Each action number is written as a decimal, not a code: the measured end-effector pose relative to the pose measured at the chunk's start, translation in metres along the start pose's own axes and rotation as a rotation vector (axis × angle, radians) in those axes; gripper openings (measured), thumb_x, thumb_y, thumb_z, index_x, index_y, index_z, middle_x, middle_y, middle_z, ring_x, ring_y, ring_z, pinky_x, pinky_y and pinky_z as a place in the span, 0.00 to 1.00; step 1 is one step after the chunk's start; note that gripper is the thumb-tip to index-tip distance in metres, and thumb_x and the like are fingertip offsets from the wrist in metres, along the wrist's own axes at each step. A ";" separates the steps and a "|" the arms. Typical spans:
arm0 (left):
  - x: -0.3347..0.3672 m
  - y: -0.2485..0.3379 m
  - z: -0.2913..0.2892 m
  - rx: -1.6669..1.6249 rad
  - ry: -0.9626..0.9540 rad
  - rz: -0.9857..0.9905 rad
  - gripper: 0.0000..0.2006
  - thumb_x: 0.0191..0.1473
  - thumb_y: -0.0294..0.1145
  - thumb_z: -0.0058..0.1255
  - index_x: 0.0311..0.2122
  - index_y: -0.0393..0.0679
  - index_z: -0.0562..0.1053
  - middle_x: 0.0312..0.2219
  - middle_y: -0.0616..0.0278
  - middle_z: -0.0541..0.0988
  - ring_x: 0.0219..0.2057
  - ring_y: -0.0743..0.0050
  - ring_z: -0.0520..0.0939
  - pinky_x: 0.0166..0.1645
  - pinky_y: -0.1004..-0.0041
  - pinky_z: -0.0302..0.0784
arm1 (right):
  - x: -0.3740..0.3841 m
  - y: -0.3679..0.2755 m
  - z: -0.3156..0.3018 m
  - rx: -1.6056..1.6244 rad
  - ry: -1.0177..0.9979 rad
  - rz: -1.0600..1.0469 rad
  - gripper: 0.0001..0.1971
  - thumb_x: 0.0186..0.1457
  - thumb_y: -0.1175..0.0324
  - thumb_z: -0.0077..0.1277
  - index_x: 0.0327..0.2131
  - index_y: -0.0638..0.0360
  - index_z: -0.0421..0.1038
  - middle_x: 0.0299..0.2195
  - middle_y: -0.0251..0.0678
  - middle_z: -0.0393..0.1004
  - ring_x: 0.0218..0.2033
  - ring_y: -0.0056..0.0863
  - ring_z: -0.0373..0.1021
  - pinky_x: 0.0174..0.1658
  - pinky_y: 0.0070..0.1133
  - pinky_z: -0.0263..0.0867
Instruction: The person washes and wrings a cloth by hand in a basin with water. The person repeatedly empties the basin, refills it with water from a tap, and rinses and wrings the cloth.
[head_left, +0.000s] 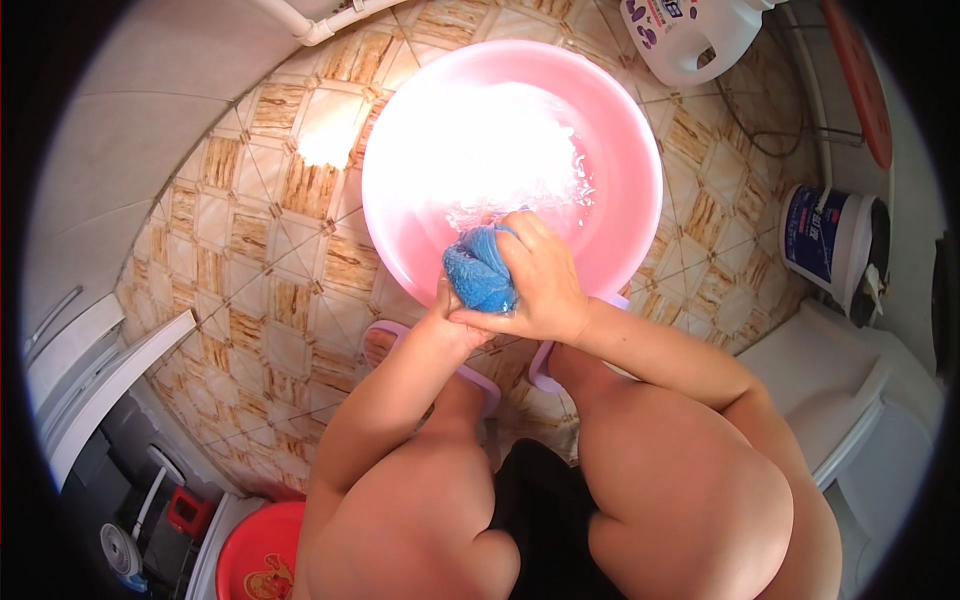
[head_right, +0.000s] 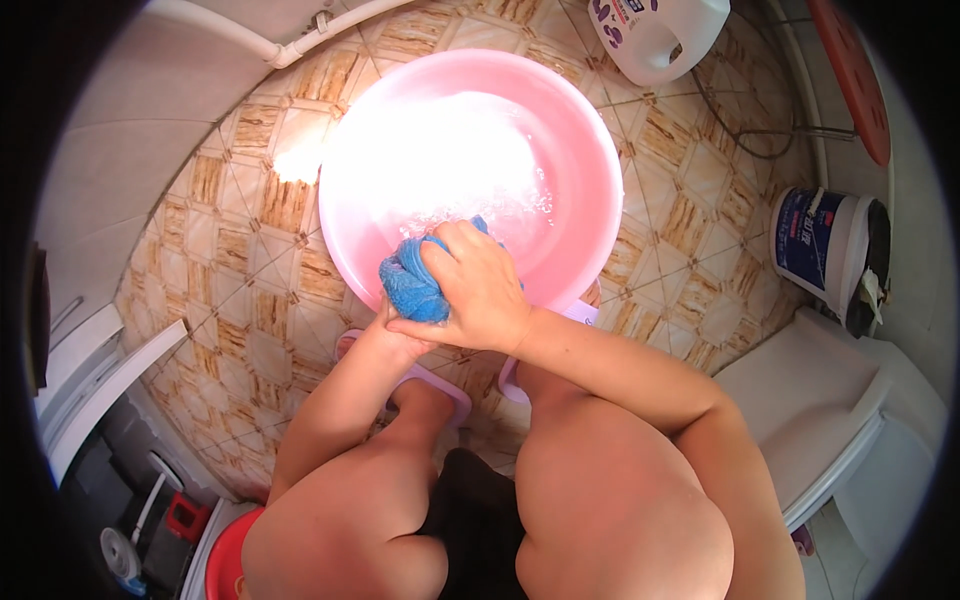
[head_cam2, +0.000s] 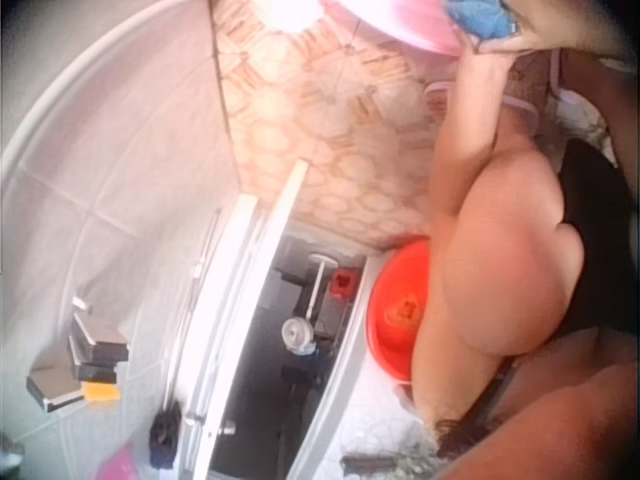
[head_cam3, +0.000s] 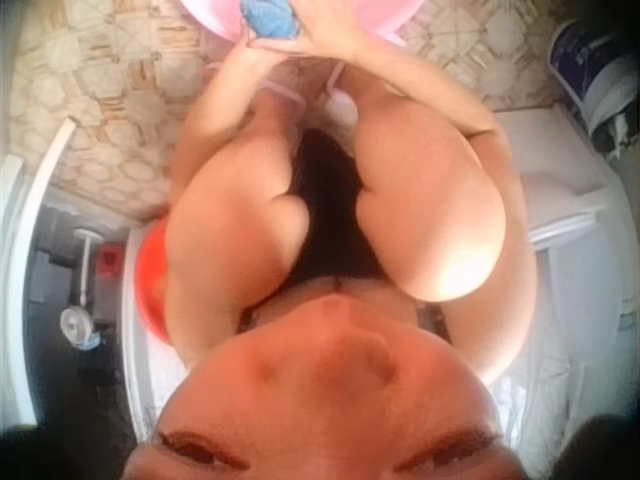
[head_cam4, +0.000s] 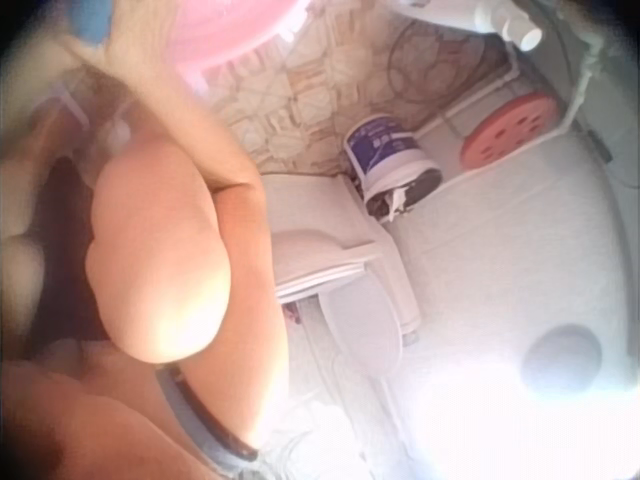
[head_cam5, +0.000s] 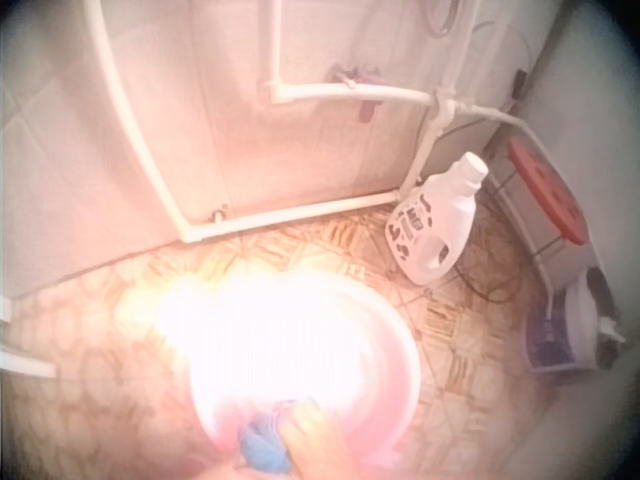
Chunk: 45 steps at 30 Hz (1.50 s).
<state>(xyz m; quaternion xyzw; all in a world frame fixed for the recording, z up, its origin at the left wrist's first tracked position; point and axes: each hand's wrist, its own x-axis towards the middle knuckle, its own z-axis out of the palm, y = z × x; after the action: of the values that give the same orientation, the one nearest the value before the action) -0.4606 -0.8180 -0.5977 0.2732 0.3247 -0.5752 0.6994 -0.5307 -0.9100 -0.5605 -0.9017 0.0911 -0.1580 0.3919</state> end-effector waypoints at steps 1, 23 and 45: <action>0.000 -0.001 -0.001 0.010 -0.001 -0.001 0.17 0.56 0.46 0.36 0.40 0.45 0.69 0.36 0.61 0.75 0.37 0.68 0.76 0.45 0.68 0.72 | 0.000 0.001 0.001 0.000 0.001 -0.001 0.30 0.33 0.46 0.60 0.33 0.62 0.65 0.30 0.44 0.63 0.31 0.42 0.63 0.31 0.30 0.61; -0.040 0.018 0.008 0.893 -0.055 0.301 0.25 0.50 0.35 0.51 0.51 0.34 0.62 0.38 0.61 0.72 0.39 0.79 0.72 0.45 0.76 0.68 | -0.032 0.026 -0.082 -0.009 -0.034 0.504 0.11 0.52 0.64 0.50 0.32 0.63 0.70 0.27 0.45 0.70 0.26 0.38 0.69 0.29 0.25 0.64; 0.010 0.024 -0.011 2.893 0.079 0.382 0.36 0.44 0.53 0.52 0.55 0.43 0.61 0.59 0.50 0.51 0.61 0.49 0.48 0.62 0.55 0.41 | -0.004 0.081 0.012 -0.644 -0.842 0.176 0.39 0.42 0.55 0.56 0.59 0.29 0.49 0.63 0.33 0.36 0.63 0.34 0.41 0.56 0.54 0.41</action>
<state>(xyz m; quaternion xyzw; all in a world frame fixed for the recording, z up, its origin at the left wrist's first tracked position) -0.4373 -0.8112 -0.6123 0.7769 -0.5470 -0.2854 -0.1252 -0.5337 -0.9551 -0.6283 -0.9506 0.0451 0.2867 0.1100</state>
